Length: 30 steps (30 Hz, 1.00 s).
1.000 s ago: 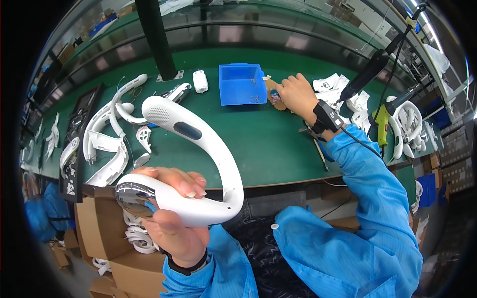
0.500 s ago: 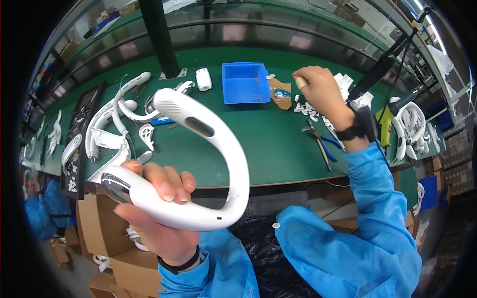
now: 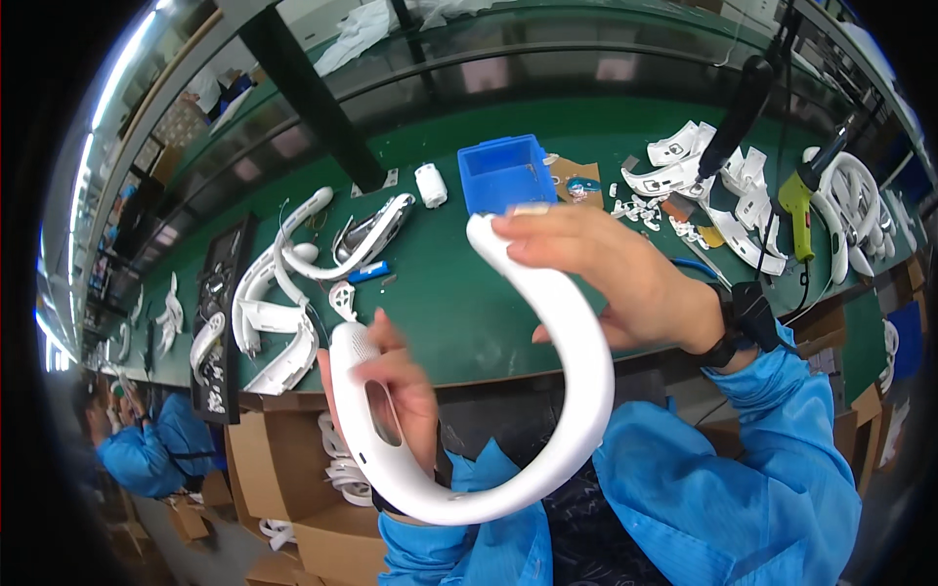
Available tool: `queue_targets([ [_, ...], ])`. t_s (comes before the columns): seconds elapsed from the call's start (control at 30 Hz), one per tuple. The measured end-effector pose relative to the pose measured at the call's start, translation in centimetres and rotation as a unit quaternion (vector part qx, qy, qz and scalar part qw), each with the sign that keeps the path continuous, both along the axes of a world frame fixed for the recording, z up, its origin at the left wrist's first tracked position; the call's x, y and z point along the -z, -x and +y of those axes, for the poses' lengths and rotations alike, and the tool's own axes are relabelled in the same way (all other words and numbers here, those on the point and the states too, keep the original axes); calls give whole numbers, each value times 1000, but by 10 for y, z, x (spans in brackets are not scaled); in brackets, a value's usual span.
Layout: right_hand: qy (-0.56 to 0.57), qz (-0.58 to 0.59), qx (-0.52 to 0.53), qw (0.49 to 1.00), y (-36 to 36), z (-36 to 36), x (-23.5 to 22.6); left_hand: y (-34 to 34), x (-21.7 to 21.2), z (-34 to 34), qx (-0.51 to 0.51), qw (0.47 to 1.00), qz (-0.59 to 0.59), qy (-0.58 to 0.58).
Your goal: Assembling the internal and external components of a white electronic neck massager including the battery, PCB, and housing.
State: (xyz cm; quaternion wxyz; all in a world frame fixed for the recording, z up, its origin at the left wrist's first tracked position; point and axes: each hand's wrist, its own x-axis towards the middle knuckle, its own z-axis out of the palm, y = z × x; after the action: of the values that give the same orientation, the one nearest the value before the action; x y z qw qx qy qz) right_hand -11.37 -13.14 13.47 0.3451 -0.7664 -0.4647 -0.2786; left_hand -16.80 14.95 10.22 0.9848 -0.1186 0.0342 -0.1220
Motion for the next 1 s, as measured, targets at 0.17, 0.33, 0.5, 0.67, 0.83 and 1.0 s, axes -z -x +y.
queue_targets([
  [0.17,-56,132,30,989,23,0,-1,5,40,1,-181,777,-90,-596],
  [0.33,-164,298,82,937,39,9,17,-10,46,-18,-193,832,-70,-516],
  [0.5,-354,523,4,776,39,0,23,-9,51,-3,-91,868,-226,-433],
  [0.67,-439,676,-100,583,47,2,45,-23,35,-37,-70,846,-181,-497],
  [0.83,-442,776,-211,398,74,39,65,-23,34,-72,36,815,-250,-522],
  [1.0,-354,781,-159,489,77,53,74,-32,61,-74,26,827,-235,-509],
])
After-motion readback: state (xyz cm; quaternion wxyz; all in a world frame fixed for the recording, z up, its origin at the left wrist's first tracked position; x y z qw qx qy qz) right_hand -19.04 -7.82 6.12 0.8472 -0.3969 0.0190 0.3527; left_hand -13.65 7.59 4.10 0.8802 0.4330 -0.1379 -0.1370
